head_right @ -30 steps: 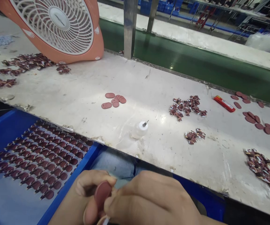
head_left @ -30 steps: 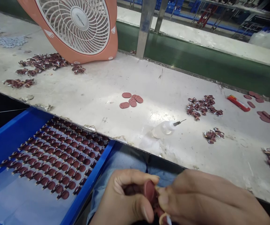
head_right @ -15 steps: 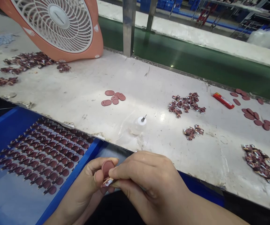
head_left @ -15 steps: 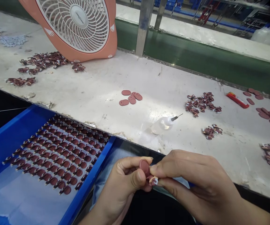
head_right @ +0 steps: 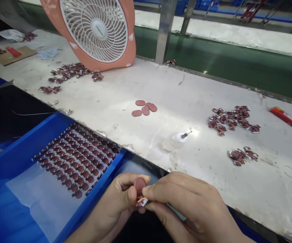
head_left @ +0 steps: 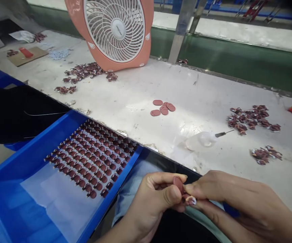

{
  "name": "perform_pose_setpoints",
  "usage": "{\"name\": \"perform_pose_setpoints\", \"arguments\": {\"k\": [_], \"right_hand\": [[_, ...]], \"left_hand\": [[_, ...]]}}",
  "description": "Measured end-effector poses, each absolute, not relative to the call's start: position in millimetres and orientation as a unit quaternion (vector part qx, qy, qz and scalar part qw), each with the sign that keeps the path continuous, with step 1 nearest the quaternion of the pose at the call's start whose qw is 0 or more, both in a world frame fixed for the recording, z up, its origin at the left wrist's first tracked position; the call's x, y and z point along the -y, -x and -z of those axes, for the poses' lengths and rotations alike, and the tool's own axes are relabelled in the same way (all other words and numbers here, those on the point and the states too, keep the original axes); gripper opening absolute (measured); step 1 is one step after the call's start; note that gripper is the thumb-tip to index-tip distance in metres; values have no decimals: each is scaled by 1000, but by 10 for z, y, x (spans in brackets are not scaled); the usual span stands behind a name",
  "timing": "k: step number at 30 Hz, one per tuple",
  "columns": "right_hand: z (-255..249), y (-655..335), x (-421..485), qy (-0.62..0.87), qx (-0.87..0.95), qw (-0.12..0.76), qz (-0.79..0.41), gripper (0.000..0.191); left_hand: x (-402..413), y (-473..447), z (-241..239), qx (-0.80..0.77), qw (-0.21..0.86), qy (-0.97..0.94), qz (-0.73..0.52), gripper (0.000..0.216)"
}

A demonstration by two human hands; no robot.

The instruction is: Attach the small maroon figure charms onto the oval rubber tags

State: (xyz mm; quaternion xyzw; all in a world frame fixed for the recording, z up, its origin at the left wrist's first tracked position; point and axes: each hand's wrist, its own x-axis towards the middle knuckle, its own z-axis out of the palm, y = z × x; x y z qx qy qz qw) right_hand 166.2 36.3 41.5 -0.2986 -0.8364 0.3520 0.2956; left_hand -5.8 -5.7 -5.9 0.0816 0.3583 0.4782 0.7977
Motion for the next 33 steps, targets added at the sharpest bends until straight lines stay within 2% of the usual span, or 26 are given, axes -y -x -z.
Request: {"name": "perform_pose_setpoints", "arguments": {"k": [15,20,24,33], "right_hand": [[-488,-1583,-370,316,831,290,-355,18],[-486,-1600,-353,321,825,313,-345,32],[-454,-1610,-376,323,824,302,-355,24],[-378,-1561,-346,314,808,299,-399,22]], "left_hand": [[51,170,84,-350,816,-67,-454,30],[61,185,177,-316,842,-63,-432,34],[90,196,253,-297,853,-57,-426,33],[110,209,277,-257,862,-85,-429,32]]}}
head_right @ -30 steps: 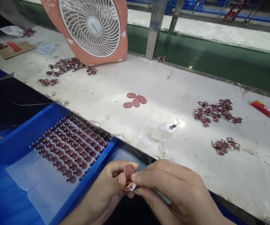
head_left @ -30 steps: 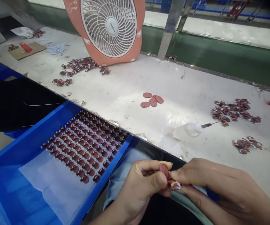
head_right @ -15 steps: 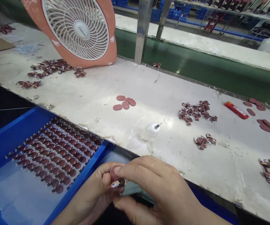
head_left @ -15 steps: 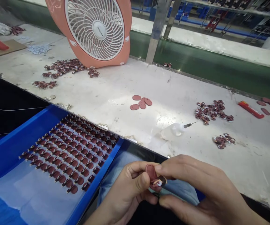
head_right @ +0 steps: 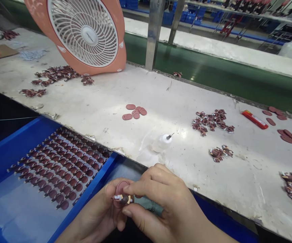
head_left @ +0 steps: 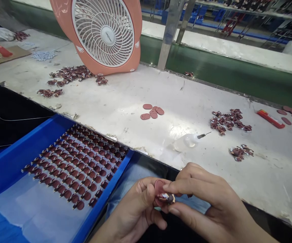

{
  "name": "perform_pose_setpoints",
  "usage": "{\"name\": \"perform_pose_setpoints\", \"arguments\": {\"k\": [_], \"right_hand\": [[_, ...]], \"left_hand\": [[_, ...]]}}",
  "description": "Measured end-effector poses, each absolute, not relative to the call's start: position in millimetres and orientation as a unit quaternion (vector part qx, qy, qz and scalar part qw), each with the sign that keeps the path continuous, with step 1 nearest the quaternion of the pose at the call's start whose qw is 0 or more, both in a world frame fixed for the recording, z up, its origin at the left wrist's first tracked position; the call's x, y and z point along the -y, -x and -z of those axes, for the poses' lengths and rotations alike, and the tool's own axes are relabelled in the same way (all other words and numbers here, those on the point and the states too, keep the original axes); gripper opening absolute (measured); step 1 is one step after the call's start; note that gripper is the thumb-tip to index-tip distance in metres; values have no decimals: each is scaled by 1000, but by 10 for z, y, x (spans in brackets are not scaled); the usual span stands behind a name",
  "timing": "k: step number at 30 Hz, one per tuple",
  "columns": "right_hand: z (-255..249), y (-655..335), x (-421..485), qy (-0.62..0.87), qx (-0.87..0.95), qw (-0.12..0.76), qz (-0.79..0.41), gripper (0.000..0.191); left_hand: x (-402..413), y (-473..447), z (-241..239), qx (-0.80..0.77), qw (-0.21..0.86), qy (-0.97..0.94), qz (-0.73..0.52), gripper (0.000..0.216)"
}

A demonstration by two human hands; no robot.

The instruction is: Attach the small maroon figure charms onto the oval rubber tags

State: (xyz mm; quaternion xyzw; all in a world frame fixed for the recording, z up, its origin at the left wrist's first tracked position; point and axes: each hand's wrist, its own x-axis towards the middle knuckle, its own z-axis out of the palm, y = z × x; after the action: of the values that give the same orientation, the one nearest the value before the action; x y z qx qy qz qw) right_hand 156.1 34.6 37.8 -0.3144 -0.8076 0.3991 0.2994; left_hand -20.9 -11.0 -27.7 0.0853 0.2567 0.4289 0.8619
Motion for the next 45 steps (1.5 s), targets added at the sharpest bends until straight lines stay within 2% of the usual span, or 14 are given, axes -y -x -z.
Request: {"name": "perform_pose_setpoints", "arguments": {"k": [2,6,7,11,13,22,25,28,31,33,35,45], "right_hand": [[-366,-1549,-338,312,805,306,-400,22],[-340,-1500,-312,328,812,345,-337,20],[-326,-1477,-301,340,816,362,-298,19],[-204,-1339,-252,349,841,400,-103,18],[-114,-1265,-233,322,854,405,-50,21],[41,-1036,-218,285,869,402,-36,24],[-10,-1044,-155,280,878,387,-42,21],[-1,-1117,-102,281,884,370,-58,18],[82,-1198,-99,259,893,361,-68,15],[144,-1229,-116,244,899,357,-78,13],[188,-1238,-130,240,901,352,-86,12],[255,-1216,-113,235,906,340,-88,9]], "left_hand": [[94,215,267,-255,863,-94,-426,37],[93,230,234,-305,847,-91,-426,64],[104,231,222,-341,824,-92,-443,64],[174,216,158,-489,655,-132,-560,39],[197,209,129,-516,603,-162,-587,37],[180,324,99,-567,562,-167,-579,26],[280,603,174,-635,499,-156,-569,30],[546,1143,344,-757,393,-160,-497,37],[920,1723,554,-872,311,-216,-311,40],[1129,1974,680,-898,303,-289,-138,37],[1252,2075,787,-887,317,-333,-46,31],[1167,1964,1047,-847,333,-410,64,33]]}}
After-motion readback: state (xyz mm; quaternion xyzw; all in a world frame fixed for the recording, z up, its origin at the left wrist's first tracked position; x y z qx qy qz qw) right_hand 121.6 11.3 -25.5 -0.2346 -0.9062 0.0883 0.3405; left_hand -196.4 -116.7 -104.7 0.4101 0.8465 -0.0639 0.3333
